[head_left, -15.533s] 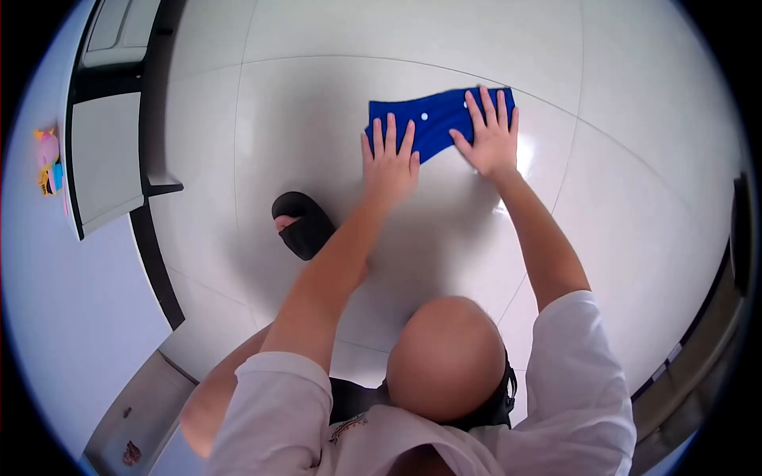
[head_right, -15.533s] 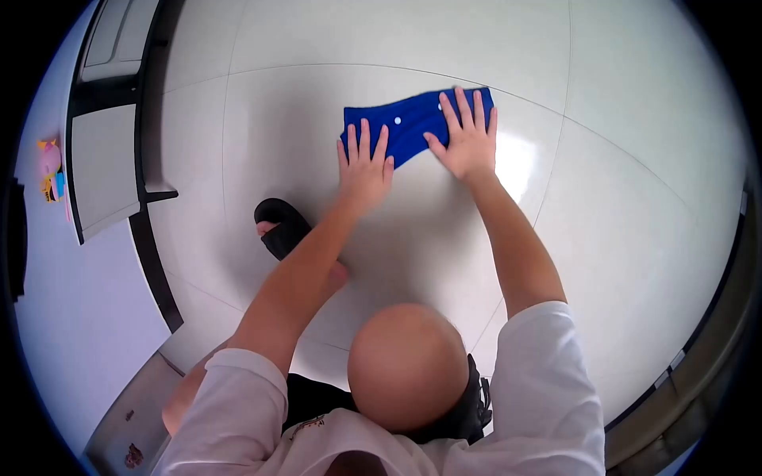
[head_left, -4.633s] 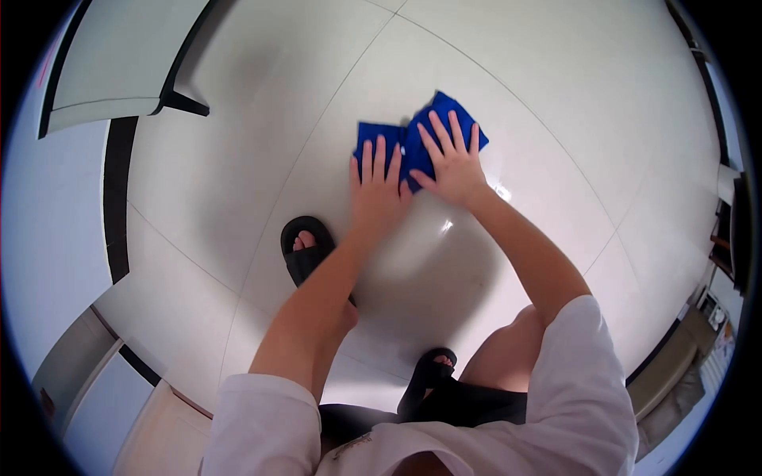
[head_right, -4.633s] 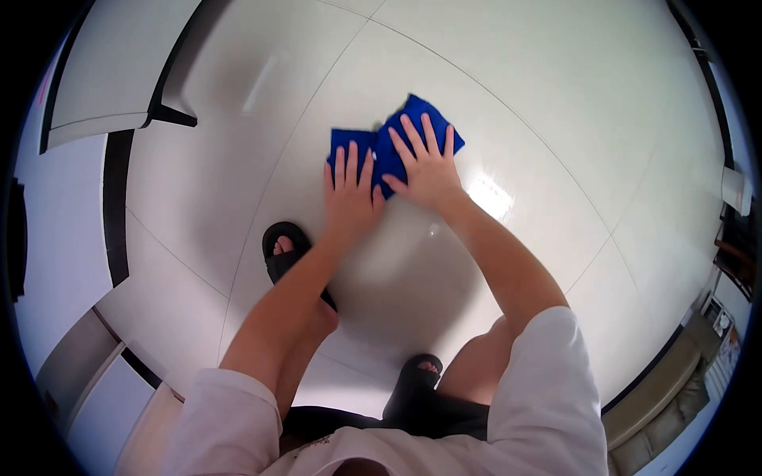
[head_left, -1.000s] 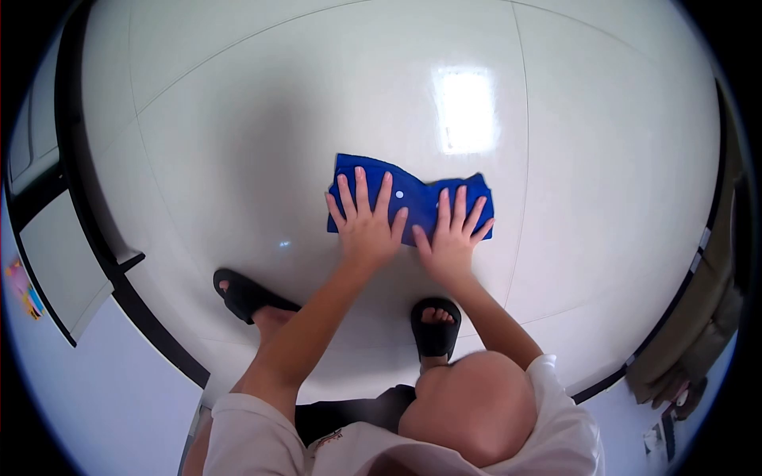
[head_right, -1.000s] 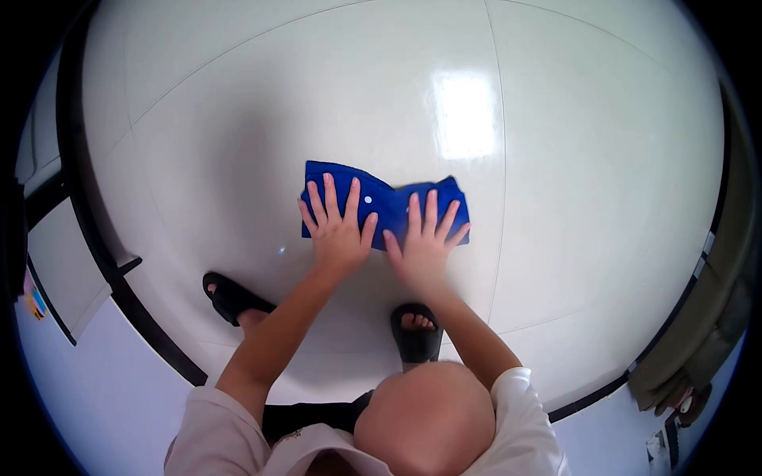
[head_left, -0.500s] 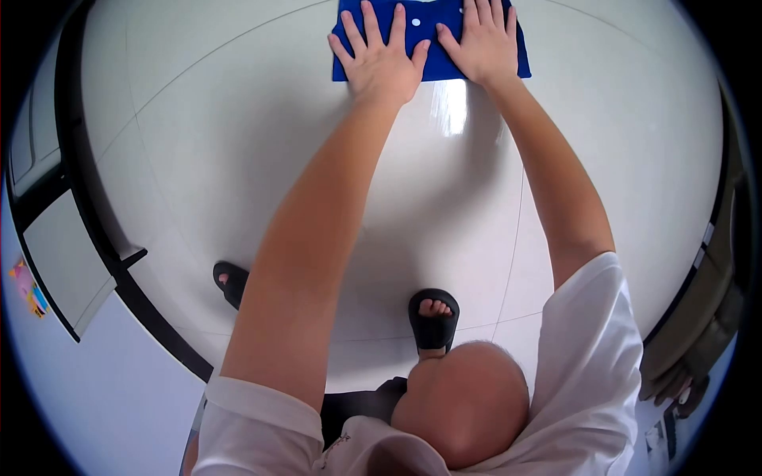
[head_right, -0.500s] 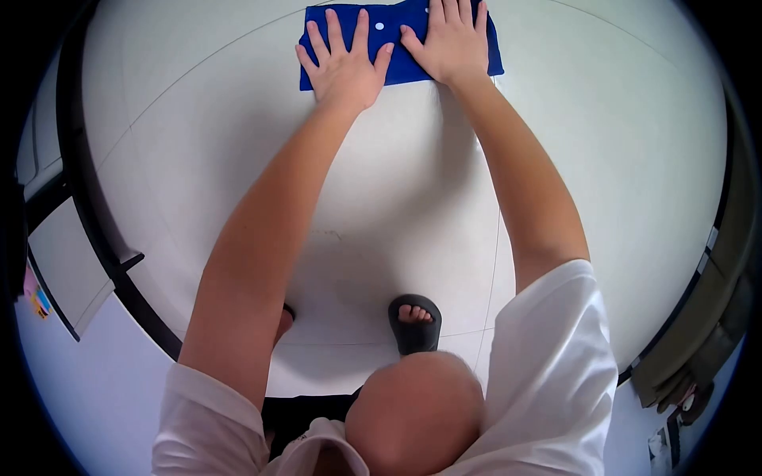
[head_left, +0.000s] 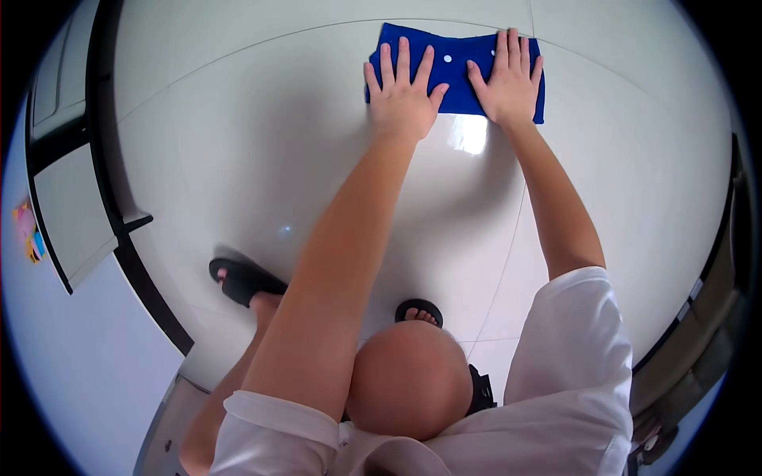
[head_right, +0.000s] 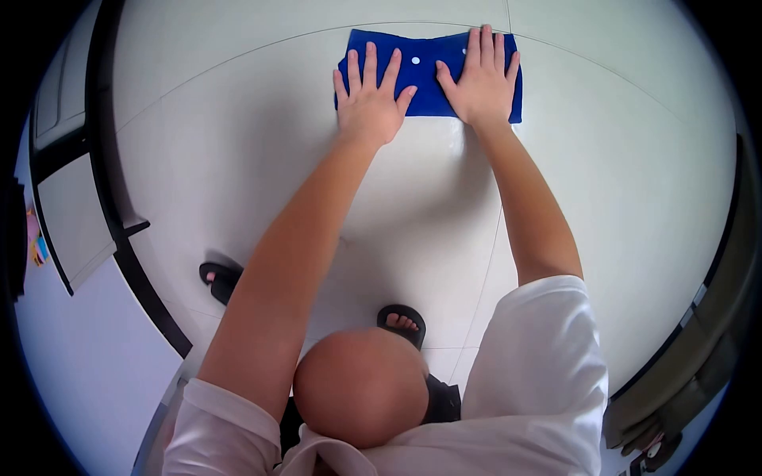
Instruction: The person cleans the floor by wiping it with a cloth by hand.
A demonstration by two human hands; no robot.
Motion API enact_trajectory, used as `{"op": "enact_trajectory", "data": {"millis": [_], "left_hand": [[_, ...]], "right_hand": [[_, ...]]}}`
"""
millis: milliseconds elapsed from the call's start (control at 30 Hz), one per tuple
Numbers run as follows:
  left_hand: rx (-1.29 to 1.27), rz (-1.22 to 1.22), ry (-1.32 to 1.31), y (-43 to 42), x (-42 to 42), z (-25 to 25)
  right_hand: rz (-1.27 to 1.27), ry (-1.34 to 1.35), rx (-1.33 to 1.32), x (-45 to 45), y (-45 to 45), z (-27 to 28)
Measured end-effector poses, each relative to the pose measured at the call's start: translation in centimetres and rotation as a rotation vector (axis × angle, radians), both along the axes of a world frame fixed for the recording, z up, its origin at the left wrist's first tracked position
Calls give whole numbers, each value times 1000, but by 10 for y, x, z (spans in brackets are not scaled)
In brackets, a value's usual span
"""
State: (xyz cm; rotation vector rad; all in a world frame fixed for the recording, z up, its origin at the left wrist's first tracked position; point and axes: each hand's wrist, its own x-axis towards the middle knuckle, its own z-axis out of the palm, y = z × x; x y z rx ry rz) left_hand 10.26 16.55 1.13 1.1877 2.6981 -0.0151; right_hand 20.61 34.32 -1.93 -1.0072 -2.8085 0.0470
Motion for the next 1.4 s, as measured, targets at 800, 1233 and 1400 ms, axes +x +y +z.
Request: {"op": "enact_trajectory", "data": {"millis": [800, 1233, 1400], "left_hand": [[155, -300, 7, -160, 7, 5], [217, -339, -149, -376, 59, 31], [164, -311, -214, -457, 85, 34]], "right_hand": [[-225, 4, -64, 66, -193, 14], [-79, -95, -216, 129, -399, 43], [-1, -147, -299, 143, -458, 50]]}}
